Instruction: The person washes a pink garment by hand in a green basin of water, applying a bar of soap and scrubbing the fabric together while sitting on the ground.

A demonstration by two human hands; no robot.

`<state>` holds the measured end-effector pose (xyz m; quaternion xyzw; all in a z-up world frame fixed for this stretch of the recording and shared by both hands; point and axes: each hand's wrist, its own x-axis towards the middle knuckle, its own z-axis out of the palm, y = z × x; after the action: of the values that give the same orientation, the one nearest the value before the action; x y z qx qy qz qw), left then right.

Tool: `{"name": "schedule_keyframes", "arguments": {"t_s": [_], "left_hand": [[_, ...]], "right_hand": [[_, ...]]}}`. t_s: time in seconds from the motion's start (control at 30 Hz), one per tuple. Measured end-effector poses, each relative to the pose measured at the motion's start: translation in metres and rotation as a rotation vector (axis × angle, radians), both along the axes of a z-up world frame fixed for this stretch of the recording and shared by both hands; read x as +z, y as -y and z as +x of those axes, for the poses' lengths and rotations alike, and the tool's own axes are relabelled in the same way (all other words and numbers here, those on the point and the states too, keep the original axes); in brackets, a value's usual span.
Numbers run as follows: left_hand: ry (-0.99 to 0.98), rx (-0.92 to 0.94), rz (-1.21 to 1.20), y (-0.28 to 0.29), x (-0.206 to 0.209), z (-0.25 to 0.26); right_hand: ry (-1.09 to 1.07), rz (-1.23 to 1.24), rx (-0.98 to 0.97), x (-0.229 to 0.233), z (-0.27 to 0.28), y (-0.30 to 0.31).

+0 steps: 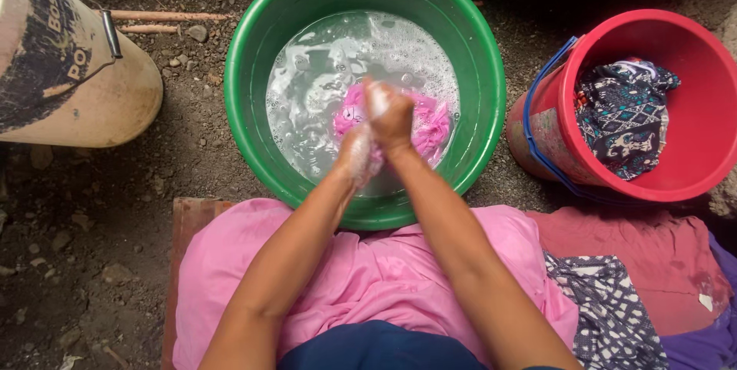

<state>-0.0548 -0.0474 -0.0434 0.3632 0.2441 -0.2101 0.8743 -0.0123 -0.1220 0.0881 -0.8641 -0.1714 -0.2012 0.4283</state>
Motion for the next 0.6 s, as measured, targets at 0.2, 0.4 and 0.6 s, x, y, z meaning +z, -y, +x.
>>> {"name": "schedule_keyframes", "arguments": {"t_s": [0.2, 0.4, 0.6], "left_hand": [[0.433, 0.306, -0.794, -0.001, 0.006, 0.009], [0.308, -0.454, 0.828, -0.026, 0.115, 0.003], [0.946, -0.875, 1.799, -0.103, 0.14, 0.006]], "right_hand": [[-0.023, 0.108, 0.103, -0.02, -0.034, -0.013], [-0.417, 0.826, -0.015, 0.049, 0.033, 0.02], [-0.467, 1.151, 0.589, 0.133, 0.029, 0.081]]}}
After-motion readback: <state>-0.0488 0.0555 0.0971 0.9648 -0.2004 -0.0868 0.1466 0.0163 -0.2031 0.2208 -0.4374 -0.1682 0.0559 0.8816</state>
